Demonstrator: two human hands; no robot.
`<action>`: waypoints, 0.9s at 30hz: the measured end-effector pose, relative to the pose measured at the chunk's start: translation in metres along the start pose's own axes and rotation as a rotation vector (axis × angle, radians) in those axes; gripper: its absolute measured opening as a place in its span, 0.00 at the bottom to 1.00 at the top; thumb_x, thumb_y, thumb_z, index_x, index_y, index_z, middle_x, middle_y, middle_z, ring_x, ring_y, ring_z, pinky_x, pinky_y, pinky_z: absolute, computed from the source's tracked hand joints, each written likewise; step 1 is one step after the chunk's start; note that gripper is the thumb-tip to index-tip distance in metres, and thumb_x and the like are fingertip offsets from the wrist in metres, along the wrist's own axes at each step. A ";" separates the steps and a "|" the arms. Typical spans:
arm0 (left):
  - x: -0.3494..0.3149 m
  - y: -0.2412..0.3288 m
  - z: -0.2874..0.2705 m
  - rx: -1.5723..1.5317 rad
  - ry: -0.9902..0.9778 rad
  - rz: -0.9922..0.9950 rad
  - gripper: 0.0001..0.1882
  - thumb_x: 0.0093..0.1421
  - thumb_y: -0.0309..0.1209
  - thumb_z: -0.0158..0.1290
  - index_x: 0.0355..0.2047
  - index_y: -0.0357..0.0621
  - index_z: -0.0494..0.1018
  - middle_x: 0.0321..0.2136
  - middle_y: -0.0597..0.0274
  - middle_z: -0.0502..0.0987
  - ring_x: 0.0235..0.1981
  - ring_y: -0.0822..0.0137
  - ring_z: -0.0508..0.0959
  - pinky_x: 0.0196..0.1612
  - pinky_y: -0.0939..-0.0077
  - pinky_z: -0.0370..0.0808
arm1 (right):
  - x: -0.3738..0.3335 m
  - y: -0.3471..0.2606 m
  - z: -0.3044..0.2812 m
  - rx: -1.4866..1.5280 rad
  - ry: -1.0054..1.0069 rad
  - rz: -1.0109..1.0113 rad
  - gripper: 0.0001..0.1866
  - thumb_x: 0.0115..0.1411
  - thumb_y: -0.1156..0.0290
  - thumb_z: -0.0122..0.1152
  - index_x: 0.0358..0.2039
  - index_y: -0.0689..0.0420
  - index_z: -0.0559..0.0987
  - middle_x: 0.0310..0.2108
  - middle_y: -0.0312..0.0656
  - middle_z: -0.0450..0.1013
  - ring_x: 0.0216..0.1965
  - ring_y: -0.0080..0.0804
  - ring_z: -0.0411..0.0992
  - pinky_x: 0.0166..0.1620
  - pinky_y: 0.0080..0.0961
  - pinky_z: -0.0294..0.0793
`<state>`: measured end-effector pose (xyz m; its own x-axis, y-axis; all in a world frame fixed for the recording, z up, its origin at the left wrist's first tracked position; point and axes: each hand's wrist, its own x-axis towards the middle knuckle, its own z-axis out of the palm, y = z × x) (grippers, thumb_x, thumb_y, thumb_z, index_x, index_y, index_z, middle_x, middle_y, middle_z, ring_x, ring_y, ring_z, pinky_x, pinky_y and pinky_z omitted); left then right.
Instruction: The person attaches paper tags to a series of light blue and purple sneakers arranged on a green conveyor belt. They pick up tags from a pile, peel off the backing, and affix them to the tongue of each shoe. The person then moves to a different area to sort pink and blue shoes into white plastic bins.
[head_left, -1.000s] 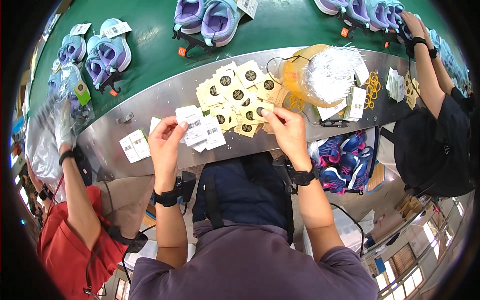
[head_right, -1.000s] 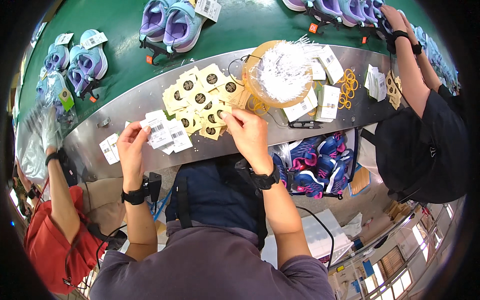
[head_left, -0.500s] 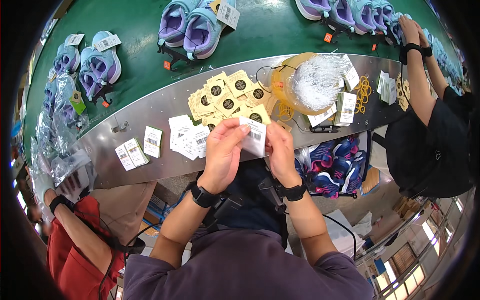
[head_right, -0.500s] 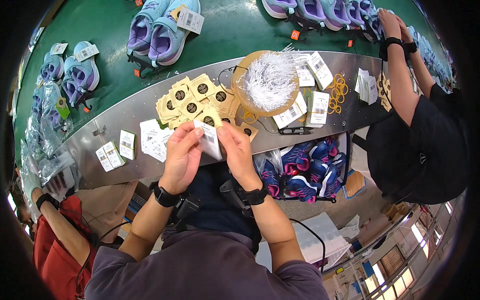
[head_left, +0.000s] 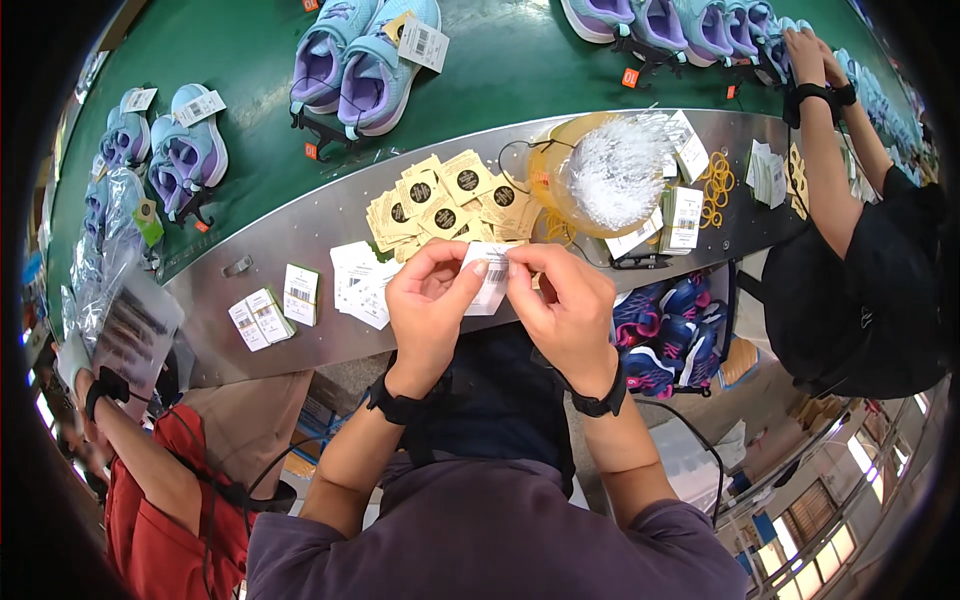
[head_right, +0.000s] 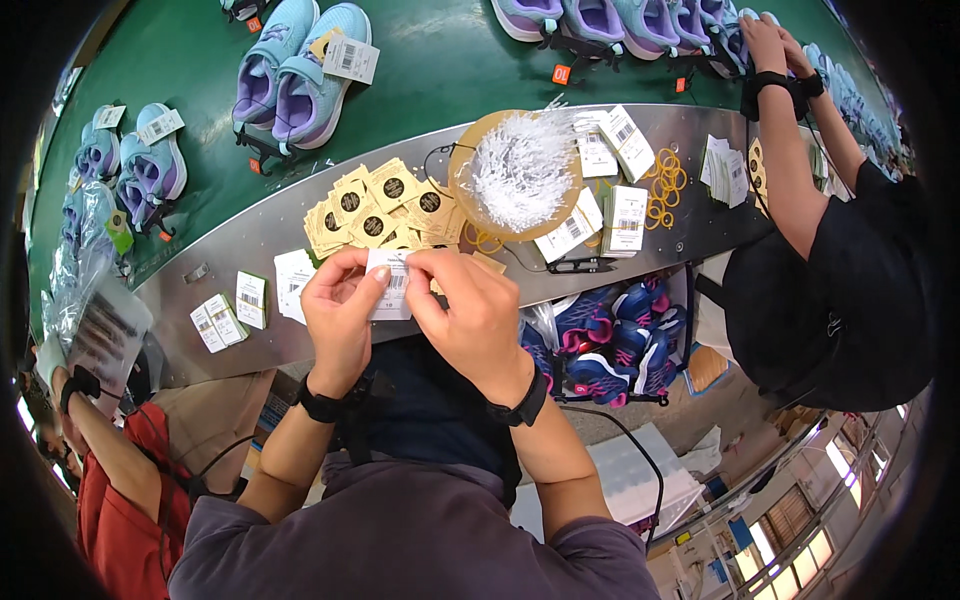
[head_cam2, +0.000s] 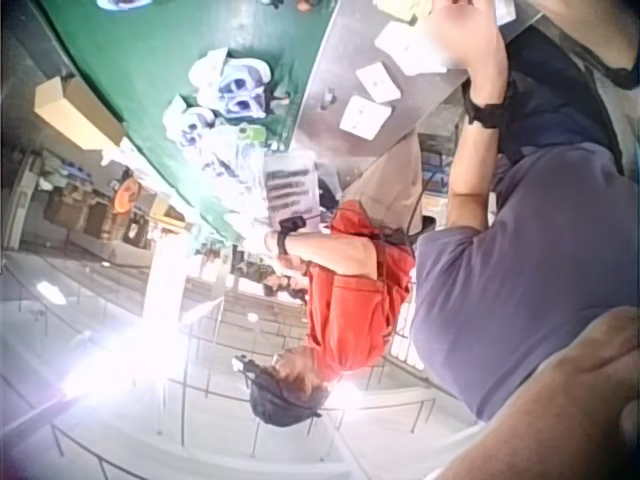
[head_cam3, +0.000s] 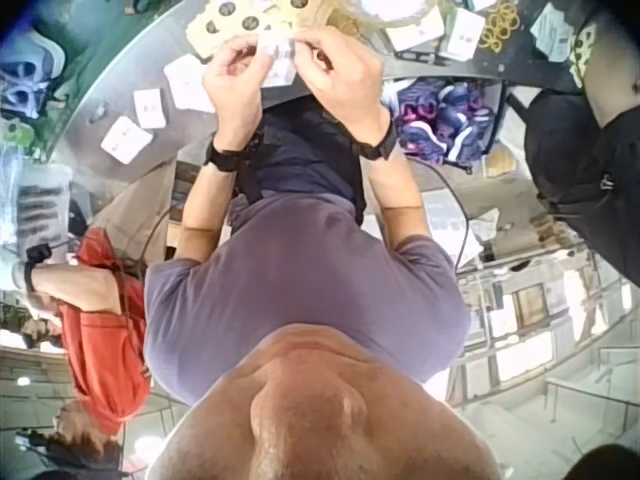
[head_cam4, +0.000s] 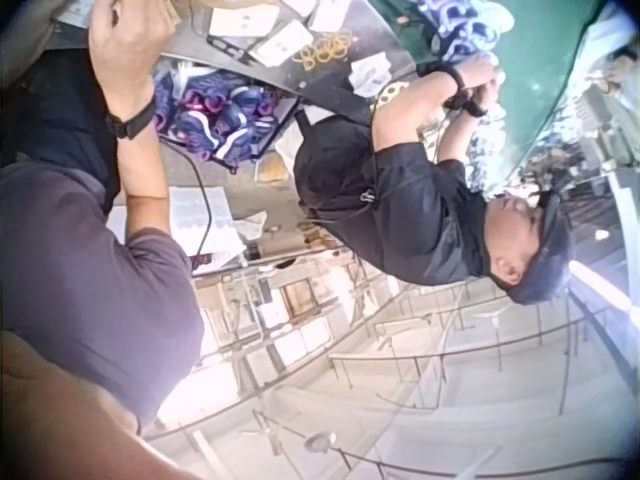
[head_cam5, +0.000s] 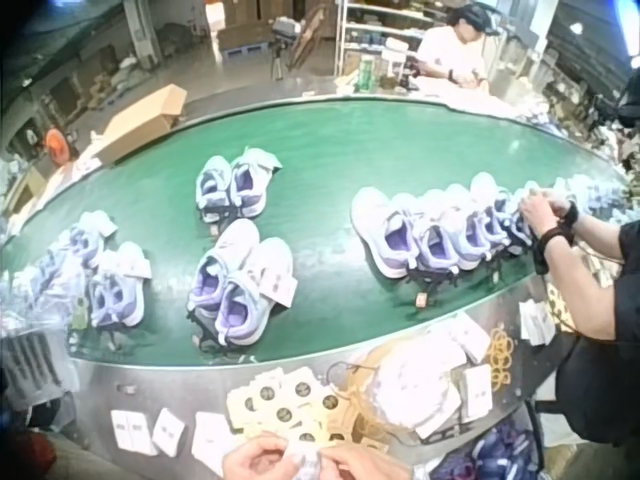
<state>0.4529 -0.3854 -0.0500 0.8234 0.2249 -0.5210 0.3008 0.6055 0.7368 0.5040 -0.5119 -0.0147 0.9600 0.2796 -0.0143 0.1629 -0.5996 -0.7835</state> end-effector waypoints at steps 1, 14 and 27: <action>0.001 0.000 0.000 0.000 0.005 0.001 0.08 0.56 0.17 0.53 0.37 0.32 0.71 0.33 0.60 0.76 0.33 0.75 0.76 0.38 0.83 0.72 | 0.000 0.001 0.000 -0.016 0.008 -0.008 0.06 0.47 0.81 0.62 0.27 0.59 0.76 0.21 0.41 0.74 0.20 0.34 0.72 0.23 0.26 0.69; 0.014 0.017 0.003 0.737 -0.253 0.550 0.11 0.43 0.13 0.56 0.29 0.36 0.75 0.28 0.56 0.74 0.30 0.63 0.75 0.33 0.75 0.71 | 0.005 -0.003 -0.015 0.050 -0.039 0.116 0.12 0.55 0.79 0.56 0.41 0.60 0.74 0.26 0.45 0.75 0.24 0.39 0.75 0.26 0.30 0.72; 0.077 0.078 0.085 1.028 -0.912 1.422 0.14 0.37 0.29 0.55 0.28 0.39 0.73 0.27 0.62 0.72 0.28 0.66 0.73 0.31 0.74 0.73 | 0.029 -0.008 -0.095 -0.067 0.065 0.123 0.11 0.47 0.85 0.63 0.32 0.61 0.78 0.33 0.43 0.74 0.31 0.30 0.74 0.32 0.21 0.72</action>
<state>0.5801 -0.3859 0.0040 0.5376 -0.5284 0.6571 -0.8420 -0.2946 0.4519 0.5521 -0.5700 0.0501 0.9861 0.1527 -0.0659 0.0555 -0.6756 -0.7352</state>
